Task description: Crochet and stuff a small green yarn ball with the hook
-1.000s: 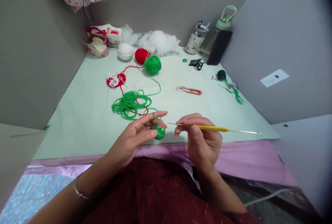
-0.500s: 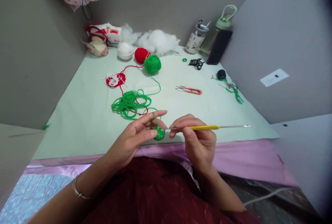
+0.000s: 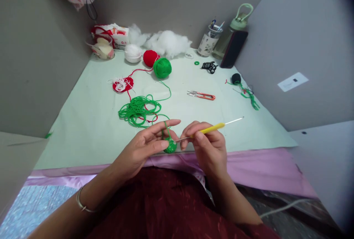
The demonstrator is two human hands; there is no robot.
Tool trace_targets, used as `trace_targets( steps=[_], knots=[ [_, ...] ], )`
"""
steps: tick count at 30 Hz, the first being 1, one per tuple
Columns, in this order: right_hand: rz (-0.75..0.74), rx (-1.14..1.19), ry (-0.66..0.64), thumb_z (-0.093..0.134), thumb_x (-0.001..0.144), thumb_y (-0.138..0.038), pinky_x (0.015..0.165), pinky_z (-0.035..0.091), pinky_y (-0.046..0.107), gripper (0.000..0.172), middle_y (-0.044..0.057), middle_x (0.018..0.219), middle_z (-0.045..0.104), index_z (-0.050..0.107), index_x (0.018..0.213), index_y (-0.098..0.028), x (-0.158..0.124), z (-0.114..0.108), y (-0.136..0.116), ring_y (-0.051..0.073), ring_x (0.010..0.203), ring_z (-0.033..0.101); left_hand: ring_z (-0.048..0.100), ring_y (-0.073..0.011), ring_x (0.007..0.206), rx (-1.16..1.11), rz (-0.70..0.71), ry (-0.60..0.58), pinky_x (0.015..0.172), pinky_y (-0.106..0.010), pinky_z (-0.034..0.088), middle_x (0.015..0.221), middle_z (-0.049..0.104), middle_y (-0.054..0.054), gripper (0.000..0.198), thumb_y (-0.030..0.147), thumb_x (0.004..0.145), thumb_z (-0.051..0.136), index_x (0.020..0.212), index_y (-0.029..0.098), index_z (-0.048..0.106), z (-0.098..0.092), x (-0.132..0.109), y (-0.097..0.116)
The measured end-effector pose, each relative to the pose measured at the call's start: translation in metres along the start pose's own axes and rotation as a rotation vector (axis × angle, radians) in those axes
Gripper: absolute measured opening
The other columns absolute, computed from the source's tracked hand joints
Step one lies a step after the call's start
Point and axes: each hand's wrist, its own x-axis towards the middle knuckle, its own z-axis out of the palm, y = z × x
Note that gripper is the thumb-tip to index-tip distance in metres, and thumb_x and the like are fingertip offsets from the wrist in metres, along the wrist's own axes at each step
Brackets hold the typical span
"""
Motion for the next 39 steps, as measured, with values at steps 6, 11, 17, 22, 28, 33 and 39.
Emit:
trace_targets(
  steps=[6,11,17,22,28,33,39],
  knots=[
    [0.064,0.128,0.015,0.069,0.096,-0.031,0.056,0.059,0.025,0.014,0.002,0.081,0.069,0.079,0.092,-0.021,0.003,0.006,0.0,0.012,0.062,0.067,0.062,-0.0198,0.098,-0.023,0.003,-0.023,0.095,-0.035,0.045,0.105,0.069,-0.004,0.043,0.031,0.091,0.074,0.134,0.03,0.071,0.0,-0.001,0.0],
    [0.033,0.117,0.094,0.074,0.094,-0.036,0.053,0.056,0.023,0.014,0.001,0.08,0.069,0.078,0.09,-0.023,-0.001,0.012,0.002,0.01,0.056,0.062,0.064,-0.0177,0.102,-0.066,0.004,-0.033,0.095,-0.031,0.047,0.11,0.069,-0.003,0.059,0.025,0.09,0.077,0.146,0.035,0.061,-0.005,0.0,-0.004],
    [-0.033,0.047,0.084,0.071,0.096,-0.034,0.055,0.058,0.026,0.012,0.003,0.086,0.073,0.08,0.095,-0.026,-0.008,0.017,0.006,0.01,0.056,0.062,0.065,-0.0171,0.093,-0.075,0.003,-0.003,0.085,-0.029,0.05,0.104,0.069,-0.003,0.089,0.022,0.083,0.084,0.16,0.033,0.041,-0.005,0.004,-0.004],
    [-0.06,0.054,0.087,0.07,0.097,-0.031,0.061,0.058,0.027,0.011,0.002,0.092,0.074,0.081,0.097,-0.028,-0.009,0.019,0.009,0.011,0.063,0.065,0.068,-0.0181,0.093,-0.085,-0.021,0.03,0.083,-0.028,0.051,0.101,0.068,-0.001,0.111,0.022,0.076,0.09,0.165,0.036,0.025,-0.002,0.004,-0.002],
    [-0.035,0.022,0.027,0.066,0.099,-0.029,0.063,0.058,0.028,0.014,0.004,0.105,0.078,0.08,0.101,-0.029,-0.01,0.015,0.011,0.011,0.063,0.064,0.067,-0.0189,0.096,-0.065,-0.044,0.041,0.083,-0.029,0.052,0.102,0.067,0.0,0.124,0.017,0.071,0.092,0.166,0.037,0.016,-0.004,0.005,0.0],
    [0.016,0.152,0.045,0.069,0.098,-0.035,0.059,0.058,0.025,0.012,0.001,0.095,0.081,0.078,0.096,-0.027,-0.005,0.017,0.01,0.01,0.059,0.065,0.064,-0.0149,0.09,0.029,-0.015,0.068,0.082,-0.027,0.049,0.096,0.068,0.001,0.12,0.017,0.071,0.092,0.166,0.032,0.02,-0.003,0.006,0.005],
    [0.044,0.211,-0.02,0.063,0.102,-0.033,0.063,0.061,0.024,0.015,0.003,0.096,0.082,0.076,0.099,-0.026,-0.001,0.013,0.006,0.011,0.065,0.071,0.064,-0.0161,0.097,0.122,0.034,0.069,0.093,-0.031,0.046,0.099,0.069,0.001,0.115,0.019,0.073,0.092,0.165,0.032,0.024,-0.005,0.005,0.005]
  ],
)
